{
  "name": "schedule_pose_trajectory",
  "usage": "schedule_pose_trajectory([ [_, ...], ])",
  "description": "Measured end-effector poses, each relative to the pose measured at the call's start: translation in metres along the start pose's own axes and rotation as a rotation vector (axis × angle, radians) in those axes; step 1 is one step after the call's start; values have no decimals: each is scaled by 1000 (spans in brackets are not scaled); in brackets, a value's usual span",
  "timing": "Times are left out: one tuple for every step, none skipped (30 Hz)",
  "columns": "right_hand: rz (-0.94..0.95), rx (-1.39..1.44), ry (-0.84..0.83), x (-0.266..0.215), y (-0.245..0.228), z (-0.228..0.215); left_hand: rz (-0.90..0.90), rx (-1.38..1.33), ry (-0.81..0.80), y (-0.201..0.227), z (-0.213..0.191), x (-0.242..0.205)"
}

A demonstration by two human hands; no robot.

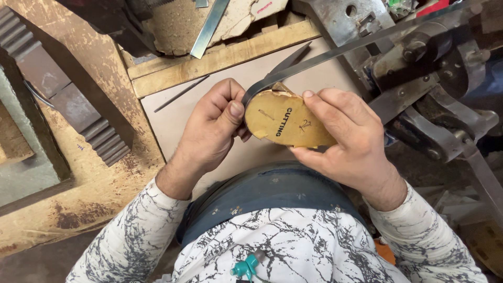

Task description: The person uses a wooden mallet to tap a yellow insole into a wooden mold. They then remove a beige insole from the mold and use a manual press to cut a metal strip, which they bend and fit around the edge of the beige insole.

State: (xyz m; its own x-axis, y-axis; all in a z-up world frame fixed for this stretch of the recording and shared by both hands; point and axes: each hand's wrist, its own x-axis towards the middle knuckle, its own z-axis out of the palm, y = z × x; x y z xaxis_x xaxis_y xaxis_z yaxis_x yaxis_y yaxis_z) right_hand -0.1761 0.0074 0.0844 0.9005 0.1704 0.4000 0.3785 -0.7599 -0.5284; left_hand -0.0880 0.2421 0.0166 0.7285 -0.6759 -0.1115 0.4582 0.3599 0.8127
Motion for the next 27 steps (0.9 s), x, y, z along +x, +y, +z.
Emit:
schedule_pose_trajectory([
  [1, 4, 3, 1, 0, 0, 14, 17, -4, 1, 0, 0],
  [2, 8, 6, 1, -1, 0, 28, 34, -8, 3, 0, 0],
  [4, 12, 8, 1, -2, 0, 39, 48, -10, 4, 0, 0],
  [2, 6, 14, 2, -3, 0, 50, 62, -13, 5, 0, -1],
  [-1, 0, 20, 2, -3, 0, 62, 77, -16, 7, 1, -1],
  [-4, -7, 26, 2, -4, 0, 65, 96, -6, 8, 0, -1],
  [-2, -3, 28, 1, -5, -1, 67, 116, 5, 9, 0, -1],
  [0, 1, 29, 0, -5, -1, 68, 136, 16, 9, 1, -3],
  [1, 2, 34, -1, -5, -2, 70, 110, 22, 10, 1, -3],
  [-1, -10, 36, -2, -4, -2, 72, 84, 28, 10, 2, -3],
  [-4, -23, 38, -4, -4, -2, 74, 58, 35, 10, 3, -4],
  [-6, -36, 41, -6, -4, -1, 74, 61, 38, 12, 4, -5],
  [-10, -15, 56, -7, -4, 0, 77, 68, 36, 14, 4, -5],
  [-13, 5, 72, -9, -5, 2, 80, 74, 35, 19, 4, -5],
  [-18, 23, 90, -11, -5, 4, 96, 112, 8, 25, 3, -4],
  [-13, 29, 102, -13, -7, 5, 113, 151, -19, 33, 2, -5],
  [-12, 37, 115, -14, -8, 7, 135, 192, -43, 42, 1, -5],
  [-12, 46, 127, -14, -9, 10, 146, 260, -75, 53, 0, -5],
  [10, 89, 84, -13, -10, 14, 158, 333, -105, 65, -1, -4],
  [31, 133, 41, -10, -9, 19, 170, 406, -134, 77, -1, -3],
  [60, 176, -3, -9, -9, 23, 180, 508, -146, 88, 1, -2],
  [40, 168, -102, -5, -7, 30, 190, 610, -156, 98, 3, -1],
  [24, 160, -198, -1, -4, 38, 197, 711, -170, 107, 6, 1],
  [8, 151, -295, 2, -3, 47, 173, 679, -189, 115, 11, 1],
  [-3, 92, -375, 6, -2, 57, 149, 647, -216, 123, 17, 2],
  [-11, 31, -455, 10, -1, 66, 123, 616, -242, 130, 24, 3],
  [-16, -29, -536, 12, -1, 73, 151, 711, -256, 136, 31, 3],
])
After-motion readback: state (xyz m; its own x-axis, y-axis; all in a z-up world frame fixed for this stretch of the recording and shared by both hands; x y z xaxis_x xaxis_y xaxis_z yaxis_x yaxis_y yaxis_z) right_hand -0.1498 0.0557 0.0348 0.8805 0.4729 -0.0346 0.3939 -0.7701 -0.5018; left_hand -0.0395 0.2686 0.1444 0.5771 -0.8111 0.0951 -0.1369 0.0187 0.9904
